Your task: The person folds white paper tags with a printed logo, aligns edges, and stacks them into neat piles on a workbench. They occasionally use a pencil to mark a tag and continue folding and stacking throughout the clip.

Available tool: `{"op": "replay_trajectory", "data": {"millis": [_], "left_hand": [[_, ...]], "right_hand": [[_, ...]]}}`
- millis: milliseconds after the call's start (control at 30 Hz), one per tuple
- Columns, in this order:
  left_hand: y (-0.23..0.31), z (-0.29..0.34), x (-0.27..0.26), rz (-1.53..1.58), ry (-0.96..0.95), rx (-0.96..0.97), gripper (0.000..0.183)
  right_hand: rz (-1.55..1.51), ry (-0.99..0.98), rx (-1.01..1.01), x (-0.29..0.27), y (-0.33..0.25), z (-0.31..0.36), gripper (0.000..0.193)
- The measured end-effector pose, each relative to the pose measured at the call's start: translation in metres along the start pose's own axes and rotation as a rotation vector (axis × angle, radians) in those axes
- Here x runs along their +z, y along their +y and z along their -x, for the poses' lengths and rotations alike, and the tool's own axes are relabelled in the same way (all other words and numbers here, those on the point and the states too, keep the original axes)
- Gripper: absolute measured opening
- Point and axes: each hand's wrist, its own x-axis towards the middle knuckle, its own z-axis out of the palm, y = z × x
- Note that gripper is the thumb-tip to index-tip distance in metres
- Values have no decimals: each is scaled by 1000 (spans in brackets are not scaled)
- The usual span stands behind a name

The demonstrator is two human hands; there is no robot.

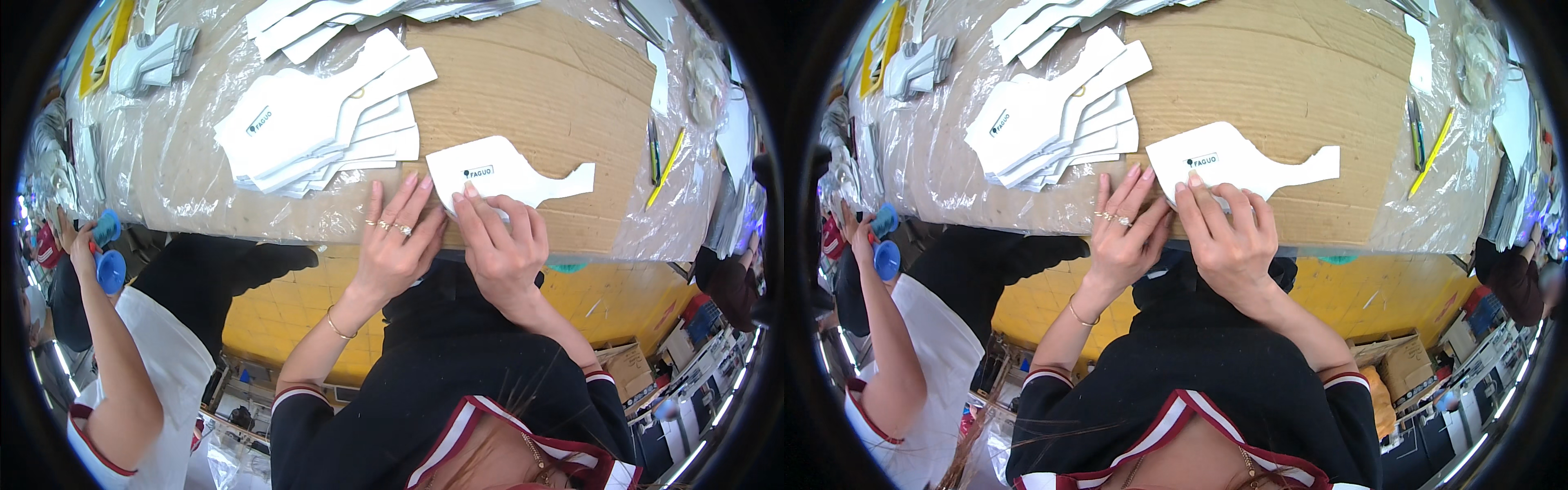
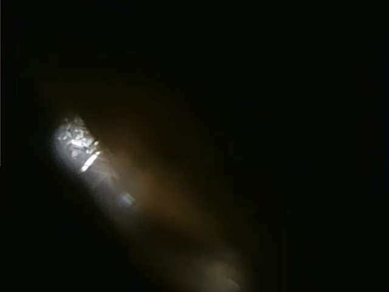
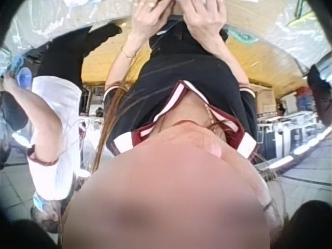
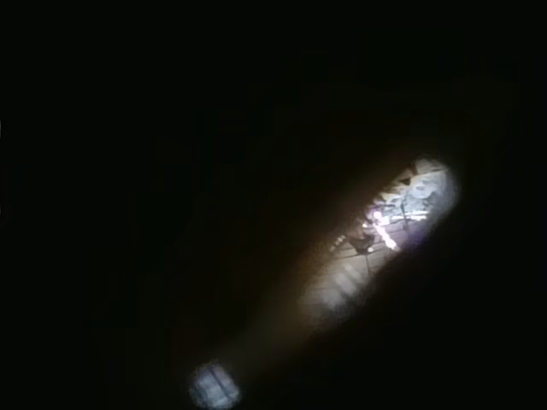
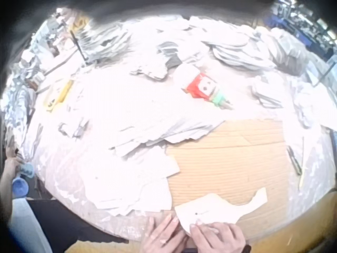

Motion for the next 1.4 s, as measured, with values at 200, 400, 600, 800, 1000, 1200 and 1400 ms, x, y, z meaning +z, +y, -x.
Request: {"op": "replay_trajectory", "data": {"millis": [200, 400, 600, 800, 1000, 1200, 1400], "left_hand": [[-2, -19, -10, 36, 49, 27, 29], [-4, -37, -1, 50, -134, 24, 37], [-1, -31, 9, -94, -81, 42, 40], [7, -28, 15, -206, -58, 32, 41], [13, -28, 18, -344, -96, 59, 47], [15, -26, 18, -367, -153, 82, 54], [17, -26, 17, -411, -193, 100, 53]], "right_hand": [[34, 6, -27, 1, 0, 4, 23], [40, 5, -58, 0, 2, 4, 20], [-291, 61, 52, -2, 28, 1, 25], [-27, -149, 64, 14, 26, 5, 42], [-43, -132, 131, 8, 29, 17, 47], [52, -180, 117, -3, 29, 23, 49], [8, -229, 84, -3, 18, 18, 46]]}}
